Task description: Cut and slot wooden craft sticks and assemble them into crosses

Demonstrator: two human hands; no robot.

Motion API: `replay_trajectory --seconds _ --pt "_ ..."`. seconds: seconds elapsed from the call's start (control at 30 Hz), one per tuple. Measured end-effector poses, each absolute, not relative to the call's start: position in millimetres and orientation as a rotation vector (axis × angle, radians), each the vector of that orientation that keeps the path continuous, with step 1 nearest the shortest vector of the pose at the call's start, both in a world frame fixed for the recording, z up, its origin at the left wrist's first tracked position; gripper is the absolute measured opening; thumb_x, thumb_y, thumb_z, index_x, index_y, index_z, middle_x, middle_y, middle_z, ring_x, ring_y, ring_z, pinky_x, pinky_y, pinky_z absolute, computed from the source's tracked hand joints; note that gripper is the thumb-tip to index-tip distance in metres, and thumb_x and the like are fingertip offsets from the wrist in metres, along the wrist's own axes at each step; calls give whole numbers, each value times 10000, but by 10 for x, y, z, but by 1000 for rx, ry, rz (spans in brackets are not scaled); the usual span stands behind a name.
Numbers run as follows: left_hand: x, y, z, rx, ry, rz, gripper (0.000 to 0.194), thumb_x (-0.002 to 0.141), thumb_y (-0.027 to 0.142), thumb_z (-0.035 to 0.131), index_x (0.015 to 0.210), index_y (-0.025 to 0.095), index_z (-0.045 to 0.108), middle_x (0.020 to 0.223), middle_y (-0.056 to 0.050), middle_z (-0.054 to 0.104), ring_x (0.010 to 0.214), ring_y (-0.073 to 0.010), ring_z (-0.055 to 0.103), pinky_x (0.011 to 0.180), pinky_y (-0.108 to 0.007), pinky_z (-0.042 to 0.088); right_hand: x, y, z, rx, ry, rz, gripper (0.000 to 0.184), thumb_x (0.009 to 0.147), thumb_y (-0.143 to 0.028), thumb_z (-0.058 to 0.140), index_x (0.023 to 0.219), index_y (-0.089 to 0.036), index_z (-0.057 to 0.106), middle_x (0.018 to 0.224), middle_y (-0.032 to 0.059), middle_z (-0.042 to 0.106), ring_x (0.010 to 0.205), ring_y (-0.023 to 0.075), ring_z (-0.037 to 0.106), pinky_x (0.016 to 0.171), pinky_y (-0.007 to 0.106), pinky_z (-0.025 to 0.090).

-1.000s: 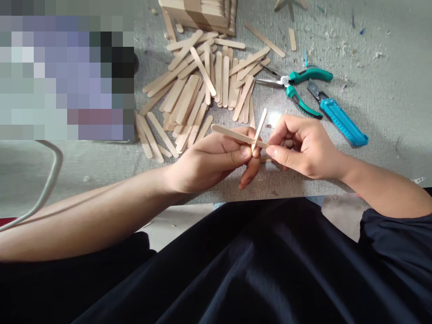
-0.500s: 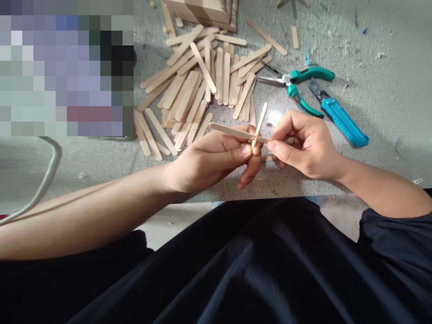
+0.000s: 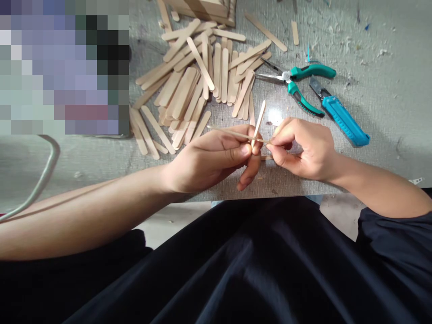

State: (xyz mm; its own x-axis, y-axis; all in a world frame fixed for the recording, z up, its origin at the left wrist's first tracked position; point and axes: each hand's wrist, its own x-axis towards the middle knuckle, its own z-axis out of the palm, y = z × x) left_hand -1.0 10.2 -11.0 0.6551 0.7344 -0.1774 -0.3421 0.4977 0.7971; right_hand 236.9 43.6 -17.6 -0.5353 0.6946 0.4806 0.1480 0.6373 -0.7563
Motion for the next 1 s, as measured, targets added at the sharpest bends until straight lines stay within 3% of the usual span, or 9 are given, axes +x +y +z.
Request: replay_trajectory --seconds 0.2,0.37,0.5,0.77,0.87,1.0 --pt "-13 99 -113 827 558 690 274 1074 404 754 961 193 620 646 2 698 544 -134 653 608 -279 499 2468 466 -132 -724 -2259 763 121 1013 -240 813 976 -329 740 948 30 830 867 253 792 770 429 637" --pt "-2 81 -107 895 580 704 208 1087 338 719 1024 196 580 687 8 712 566 -128 668 606 -267 508 2473 539 -160 -535 -2298 402 142 999 -181 777 1054 -282 695 888 -15 801 745 187 745 658 361 556" --pt "0 54 -162 973 585 740 181 1105 320 685 1038 194 574 696 17 676 588 -129 647 598 -270 509 2464 590 -155 -454 -2337 166 113 1030 -202 737 1044 -265 644 851 -46 752 726 149 724 640 311 554" --pt "-29 54 -250 1165 528 809 177 1156 343 608 1041 216 562 730 8 651 612 -136 611 613 -279 522 2468 588 -133 -409 -2374 -153 139 1042 -210 689 1019 -292 580 818 -54 731 701 153 676 634 344 522" --pt "-34 68 -240 1314 543 849 173 1162 290 574 1008 213 577 724 13 637 608 -125 588 595 -258 504 2462 596 -145 -348 -2346 -231 165 1004 -168 702 1013 -278 579 809 -55 719 696 149 656 599 344 491" --pt "-32 78 -225 1501 589 905 204 1131 179 585 930 207 583 741 31 602 617 -91 560 578 -208 468 2513 616 -135 -387 -2382 -194 201 1044 -239 723 991 -307 541 844 -68 744 734 155 651 619 358 443"
